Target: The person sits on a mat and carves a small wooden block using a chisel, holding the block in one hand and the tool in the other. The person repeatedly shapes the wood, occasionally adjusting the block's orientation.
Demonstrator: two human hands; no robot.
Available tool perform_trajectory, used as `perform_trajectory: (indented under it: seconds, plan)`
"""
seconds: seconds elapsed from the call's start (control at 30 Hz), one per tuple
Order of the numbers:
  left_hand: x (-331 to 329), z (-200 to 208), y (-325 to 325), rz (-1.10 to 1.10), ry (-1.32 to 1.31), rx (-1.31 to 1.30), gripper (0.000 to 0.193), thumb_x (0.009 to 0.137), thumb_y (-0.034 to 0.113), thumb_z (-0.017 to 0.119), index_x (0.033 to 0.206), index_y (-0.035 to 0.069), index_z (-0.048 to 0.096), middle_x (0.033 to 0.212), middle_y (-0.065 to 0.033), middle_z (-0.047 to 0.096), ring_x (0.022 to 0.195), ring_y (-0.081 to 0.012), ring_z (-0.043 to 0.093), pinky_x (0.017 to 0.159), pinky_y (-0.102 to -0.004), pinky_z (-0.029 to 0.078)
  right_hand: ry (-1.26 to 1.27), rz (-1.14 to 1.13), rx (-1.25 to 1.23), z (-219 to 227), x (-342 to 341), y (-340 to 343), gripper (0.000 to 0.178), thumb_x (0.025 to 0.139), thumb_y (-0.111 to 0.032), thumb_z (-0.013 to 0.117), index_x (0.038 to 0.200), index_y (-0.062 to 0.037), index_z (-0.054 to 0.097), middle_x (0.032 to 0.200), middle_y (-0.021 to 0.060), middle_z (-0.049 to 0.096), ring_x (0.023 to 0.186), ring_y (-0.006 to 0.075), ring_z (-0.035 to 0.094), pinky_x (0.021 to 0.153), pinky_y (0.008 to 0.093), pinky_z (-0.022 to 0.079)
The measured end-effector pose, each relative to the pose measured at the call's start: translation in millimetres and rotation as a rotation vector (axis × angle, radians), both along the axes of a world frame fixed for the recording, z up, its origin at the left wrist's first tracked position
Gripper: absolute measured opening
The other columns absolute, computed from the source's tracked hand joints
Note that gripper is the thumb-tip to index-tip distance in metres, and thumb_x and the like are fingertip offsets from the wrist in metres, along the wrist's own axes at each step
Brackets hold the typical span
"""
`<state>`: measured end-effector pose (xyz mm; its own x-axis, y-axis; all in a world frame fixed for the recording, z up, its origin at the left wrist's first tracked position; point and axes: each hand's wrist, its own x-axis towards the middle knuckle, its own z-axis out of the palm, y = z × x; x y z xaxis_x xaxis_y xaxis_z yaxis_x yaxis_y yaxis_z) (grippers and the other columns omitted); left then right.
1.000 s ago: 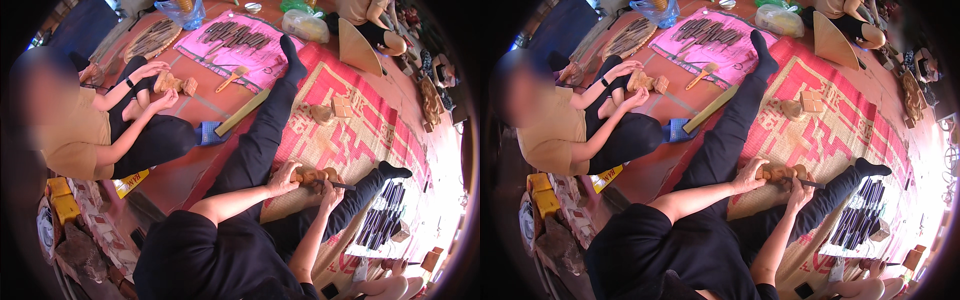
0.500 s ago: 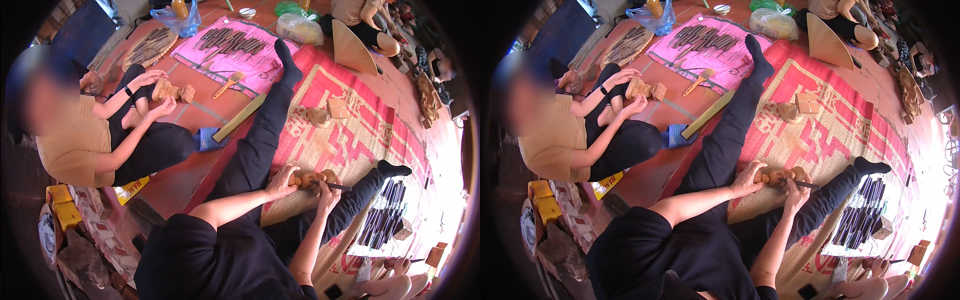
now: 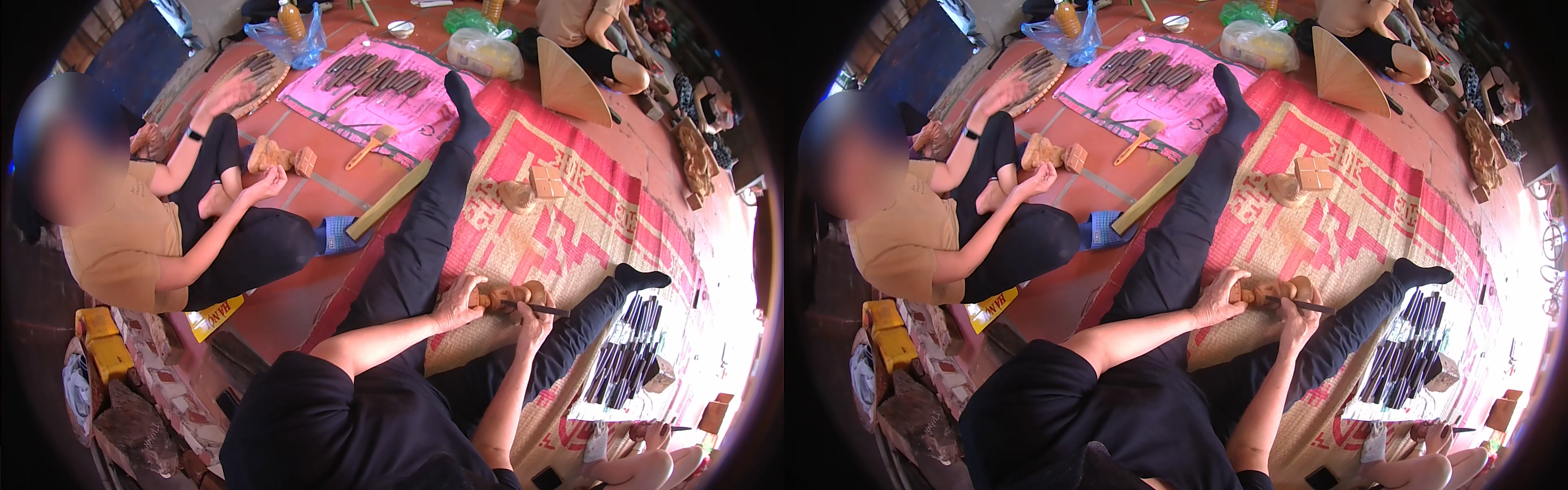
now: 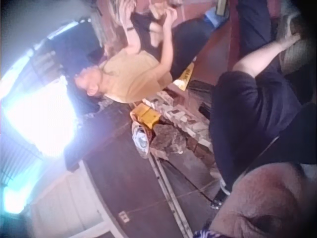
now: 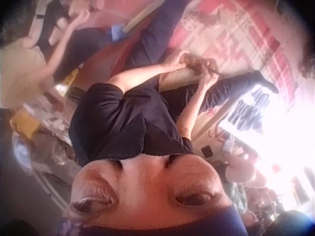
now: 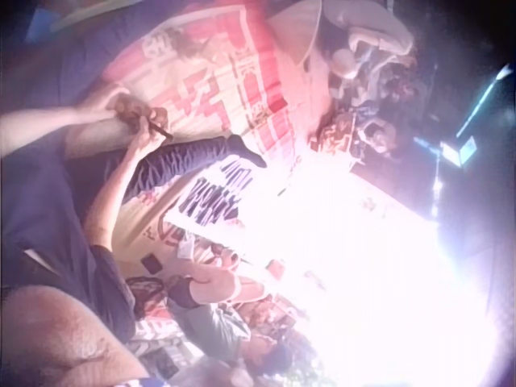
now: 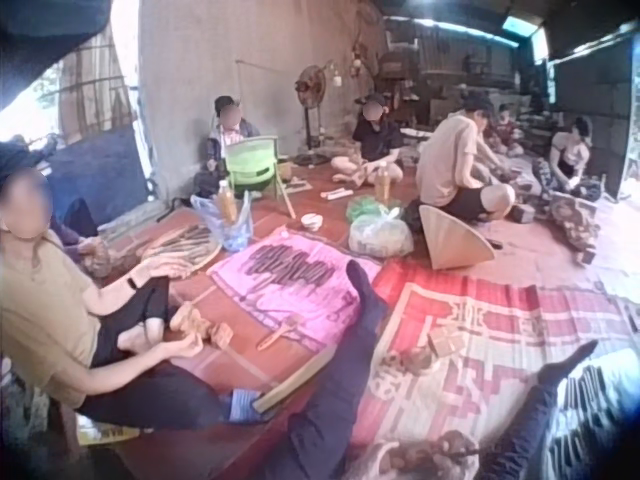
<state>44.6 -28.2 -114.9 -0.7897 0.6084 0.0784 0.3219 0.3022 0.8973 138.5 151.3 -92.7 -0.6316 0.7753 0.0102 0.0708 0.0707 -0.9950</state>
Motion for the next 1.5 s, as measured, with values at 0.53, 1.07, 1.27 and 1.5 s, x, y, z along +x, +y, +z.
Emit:
perform_trajectory:
  seconds: [0.53,1.07,1.27,1.5]
  plan:
    - [0.5,-3.0,1.6,-0.002,-0.01,0.025,0.064,0.074,0.01,0.069,0.132,0.008,0.043,0.128,-0.016,0.044,0.122,-0.0348,0.049,0.103,-0.0426,0.044,0.022,-0.087,-0.136,-10.3,6.7,8.9,0.062,0.076,0.002,0.074,0.133,0.005,0.05,0.096,0.0036,0.061,0.088,0.0124,0.059,0.085,0.0248,0.046]
    - [-2.1,-5.6,-0.8,-0.028,-0.001,0.018,0.065,0.076,0.012,0.072,0.134,0.009,0.042,0.128,-0.0141,0.046,0.125,-0.033,0.047,0.106,-0.0419,0.041,0.066,-0.06,-0.165,-9.9,3.2,-6.0,0.032,0.074,-0.001,0.072,0.105,-0.004,0.065,0.081,-0.0046,0.059,0.071,0.0072,0.052,0.067,0.0237,0.043]
    - [-1.0,-4.9,-0.2,-0.019,-0.005,0.046,0.064,0.076,0.012,0.072,0.133,0.008,0.043,0.128,-0.0146,0.046,0.125,-0.0331,0.048,0.106,-0.0417,0.041,0.019,-0.083,-0.173,-4.4,1.7,-6.7,0.018,0.076,-0.001,0.071,0.093,-0.0039,0.065,0.075,-0.005,0.056,0.066,0.0066,0.048,0.063,0.0225,0.039]
    - [-2.2,-3.3,2.3,-0.002,-0.032,0.071,0.063,0.074,0.012,0.072,0.131,0.009,0.045,0.125,-0.0163,0.047,0.122,-0.0352,0.049,0.104,-0.0422,0.042,0.171,-0.133,-0.139,-21.8,13.1,-4.6,0.037,0.076,0.003,0.072,0.113,0.0049,0.064,0.101,0.0046,0.062,0.092,0.0117,0.06,0.083,0.0237,0.047]
